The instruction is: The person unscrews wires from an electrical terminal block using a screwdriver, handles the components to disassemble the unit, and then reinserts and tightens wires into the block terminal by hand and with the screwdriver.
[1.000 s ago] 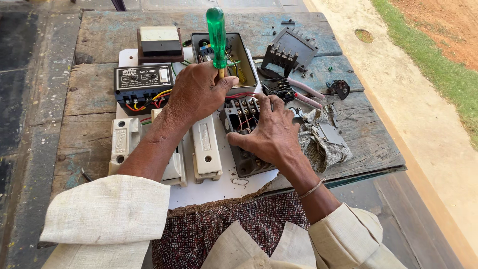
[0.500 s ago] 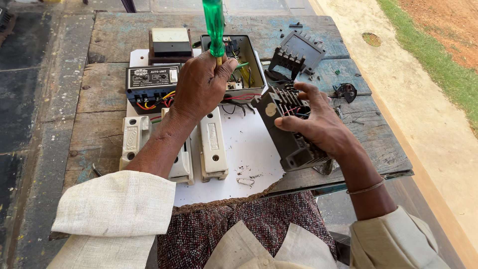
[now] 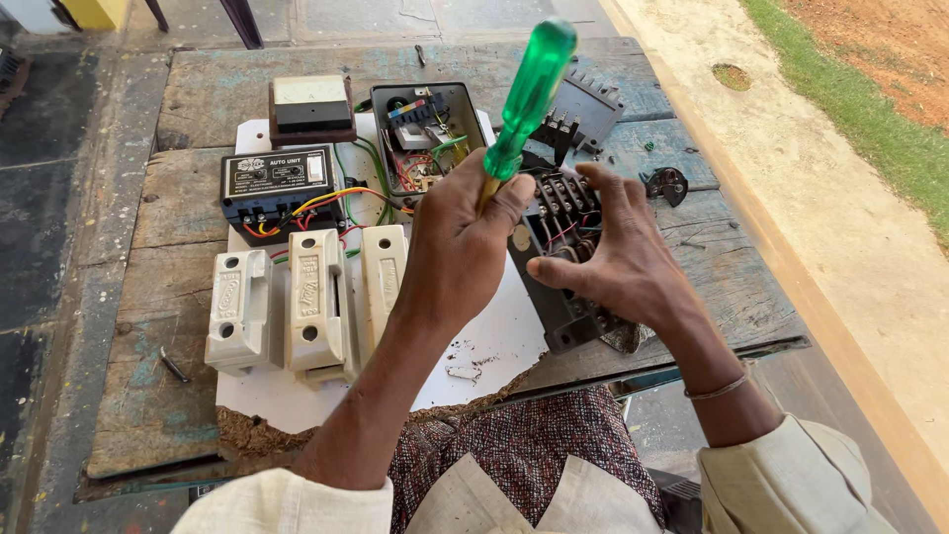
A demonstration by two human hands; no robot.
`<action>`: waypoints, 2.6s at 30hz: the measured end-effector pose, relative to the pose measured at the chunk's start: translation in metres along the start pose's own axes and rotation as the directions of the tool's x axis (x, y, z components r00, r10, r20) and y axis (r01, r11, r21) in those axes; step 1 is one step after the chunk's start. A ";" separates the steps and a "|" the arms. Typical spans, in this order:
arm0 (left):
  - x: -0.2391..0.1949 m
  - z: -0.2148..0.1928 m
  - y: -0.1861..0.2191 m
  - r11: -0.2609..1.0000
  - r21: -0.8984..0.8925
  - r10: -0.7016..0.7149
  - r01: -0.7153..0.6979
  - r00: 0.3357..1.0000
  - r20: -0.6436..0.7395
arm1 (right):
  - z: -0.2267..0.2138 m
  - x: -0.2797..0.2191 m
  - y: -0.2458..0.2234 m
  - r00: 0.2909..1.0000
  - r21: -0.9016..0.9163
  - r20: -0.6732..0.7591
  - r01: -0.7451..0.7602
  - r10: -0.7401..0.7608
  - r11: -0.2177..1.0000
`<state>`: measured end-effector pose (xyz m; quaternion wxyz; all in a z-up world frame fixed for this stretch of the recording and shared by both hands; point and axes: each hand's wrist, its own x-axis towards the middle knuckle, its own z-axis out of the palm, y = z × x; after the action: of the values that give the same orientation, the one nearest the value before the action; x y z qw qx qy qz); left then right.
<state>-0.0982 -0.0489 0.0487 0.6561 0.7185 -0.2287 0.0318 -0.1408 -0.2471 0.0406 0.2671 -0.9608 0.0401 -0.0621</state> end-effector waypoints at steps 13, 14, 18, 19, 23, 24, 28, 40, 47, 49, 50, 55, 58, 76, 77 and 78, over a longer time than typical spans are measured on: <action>-0.034 0.050 -0.066 0.785 -0.292 -0.601 0.547 0.786 -0.142 | 0.044 -0.011 -0.005 0.994 -0.085 -0.107 -0.006 -0.003 0.996; -0.033 0.050 -0.067 0.787 -0.273 -0.604 0.553 0.780 -0.163 | 0.046 -0.011 -0.004 0.995 -0.109 -0.097 -0.001 -0.009 0.994; -0.033 0.049 -0.080 0.799 -0.288 -0.585 0.527 0.793 -0.172 | 0.043 -0.008 0.017 0.991 -0.052 -0.023 0.132 -0.134 0.990; -0.034 0.049 -0.084 0.806 -0.289 -0.575 0.517 0.801 -0.169 | 0.037 -0.008 0.028 0.982 0.005 -0.005 0.190 -0.190 0.982; -0.039 0.055 -0.104 0.846 -0.293 -0.511 0.445 0.834 -0.209 | 0.014 -0.019 0.070 0.995 0.580 0.014 -0.085 0.094 0.810; -0.040 0.057 -0.107 0.861 -0.291 -0.487 0.417 0.842 -0.233 | 0.010 -0.027 0.078 0.988 0.626 0.007 -0.126 0.157 0.769; -0.039 0.057 -0.108 0.855 -0.412 -0.443 0.315 0.857 -0.265 | 0.017 -0.063 0.089 0.946 0.700 -0.196 -0.049 0.257 0.713; -0.009 0.035 -0.065 0.741 -0.666 -0.344 0.087 0.901 -0.265 | 0.033 -0.075 0.074 0.976 0.981 0.185 -0.191 0.117 0.042; -0.014 0.029 -0.073 0.811 -0.580 -0.303 0.069 0.898 -0.318 | 0.043 -0.074 0.066 0.958 0.970 0.241 -0.230 0.154 -0.085; -0.014 0.028 -0.074 0.837 -0.543 -0.287 0.067 0.899 -0.332 | 0.046 -0.073 0.065 0.945 0.966 0.247 -0.223 0.216 -0.129; -0.014 0.028 -0.074 0.838 -0.542 -0.278 0.058 0.900 -0.335 | 0.046 -0.073 0.066 0.940 0.963 0.261 -0.236 0.222 -0.131; -0.010 0.029 -0.068 0.824 -0.566 -0.268 0.037 0.905 -0.331 | 0.045 -0.068 0.065 0.928 0.954 0.273 -0.226 0.255 -0.199; -0.007 0.030 -0.065 0.828 -0.560 -0.263 0.028 0.901 -0.344 | 0.047 -0.067 0.065 0.937 0.964 0.239 -0.197 0.254 -0.179; -0.007 0.036 -0.068 0.953 -0.279 -0.005 -0.115 0.919 -0.394 | 0.043 -0.044 0.063 0.879 0.869 0.251 -0.389 0.406 0.304; -0.009 0.038 -0.068 0.952 -0.282 -0.006 -0.116 0.917 -0.399 | 0.042 -0.044 0.064 0.883 0.854 0.224 -0.382 0.413 0.354; -0.010 0.039 -0.068 0.951 -0.285 -0.008 -0.118 0.915 -0.404 | 0.042 -0.046 0.065 0.887 0.836 0.196 -0.374 0.419 0.402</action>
<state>-0.0915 -0.0815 -0.0231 0.7902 0.5805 -0.1120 0.1613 -0.1829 -0.2767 -0.0331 0.7110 -0.6615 0.2367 -0.0302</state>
